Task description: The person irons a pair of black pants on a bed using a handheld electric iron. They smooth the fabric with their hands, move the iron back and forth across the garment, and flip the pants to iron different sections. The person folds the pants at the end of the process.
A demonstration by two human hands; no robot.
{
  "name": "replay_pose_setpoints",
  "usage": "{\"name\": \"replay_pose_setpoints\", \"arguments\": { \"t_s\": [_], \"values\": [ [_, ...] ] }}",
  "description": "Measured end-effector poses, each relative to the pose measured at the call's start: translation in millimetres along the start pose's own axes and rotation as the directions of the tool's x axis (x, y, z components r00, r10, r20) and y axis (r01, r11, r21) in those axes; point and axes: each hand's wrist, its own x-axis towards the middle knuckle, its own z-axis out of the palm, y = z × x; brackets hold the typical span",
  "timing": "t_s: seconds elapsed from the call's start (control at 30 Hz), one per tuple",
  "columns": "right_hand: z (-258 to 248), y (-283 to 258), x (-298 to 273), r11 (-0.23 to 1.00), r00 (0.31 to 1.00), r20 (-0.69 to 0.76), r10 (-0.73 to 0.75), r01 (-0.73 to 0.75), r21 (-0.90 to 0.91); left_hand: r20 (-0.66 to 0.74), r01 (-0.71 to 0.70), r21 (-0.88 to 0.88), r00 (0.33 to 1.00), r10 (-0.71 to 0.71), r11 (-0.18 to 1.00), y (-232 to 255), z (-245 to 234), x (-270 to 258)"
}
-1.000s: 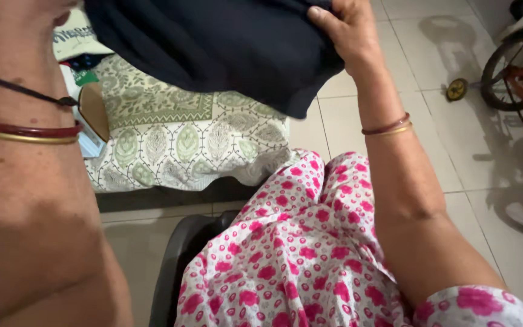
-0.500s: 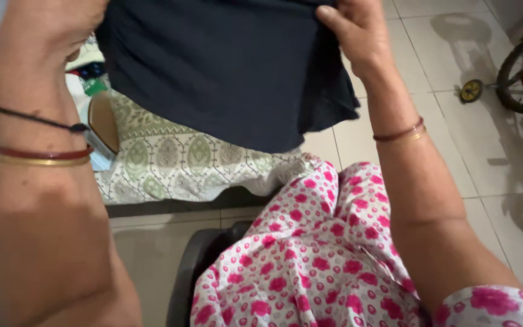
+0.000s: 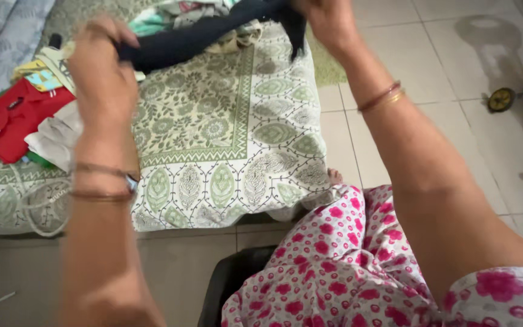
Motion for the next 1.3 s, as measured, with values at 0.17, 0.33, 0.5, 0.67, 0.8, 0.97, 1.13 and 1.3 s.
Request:
{"name": "replay_pose_setpoints", "arguments": {
  "t_s": [0.17, 0.33, 0.5, 0.67, 0.8, 0.97, 1.13, 1.3],
  "values": [
    [39.4, 5.6, -143.3, 0.927, 0.92, 0.281, 0.272, -0.172, -0.333, 0.317, 0.162, -0.144, 0.942, -0.11, 0.976, 58.1, 34.6, -127.6],
    [57.2, -4.6, -196.4, 0.935, 0.945, 0.201, 0.258, -0.192, -0.299, 0.298, 0.175, -0.167, 0.947, -0.119, 0.97, 88.6, 35.2, -188.6],
    [60.1, -13.9, -185.5, 0.9, 0.989, 0.114, 0.09, -0.031, -0.434, 0.51, 0.217, -0.025, 0.843, -0.175, 0.976, 86.3, 24.7, -182.2],
    [56.1, 1.0, -179.6, 0.635, 0.577, -0.296, 0.761, -0.757, 0.156, 0.374, 0.554, -0.099, 0.79, -0.485, 0.827, 75.6, 27.3, -187.6],
    [51.3, 29.1, -176.8, 0.424, 0.457, -0.055, 0.888, -0.766, 0.484, 0.173, 0.676, 0.361, 0.629, -0.758, 0.643, 60.9, 64.6, -192.3],
    [51.8, 97.9, -166.1, 0.173, 0.329, 0.122, 0.936, -0.734, 0.657, -0.036, 0.834, 0.123, 0.546, -0.837, 0.538, 29.1, 98.5, -215.1],
    [59.2, 117.6, -131.0, 0.197, 0.366, 0.089, 0.926, -0.672, 0.713, 0.255, 0.87, -0.492, 0.191, -0.948, 0.043, 19.1, 103.6, -232.6],
    [66.5, 106.9, -103.8, 0.069, 0.432, 0.176, 0.885, -0.494, 0.866, 0.33, 0.727, -0.678, 0.174, -0.928, -0.105, 27.0, 98.2, -237.9]
  ]
}}
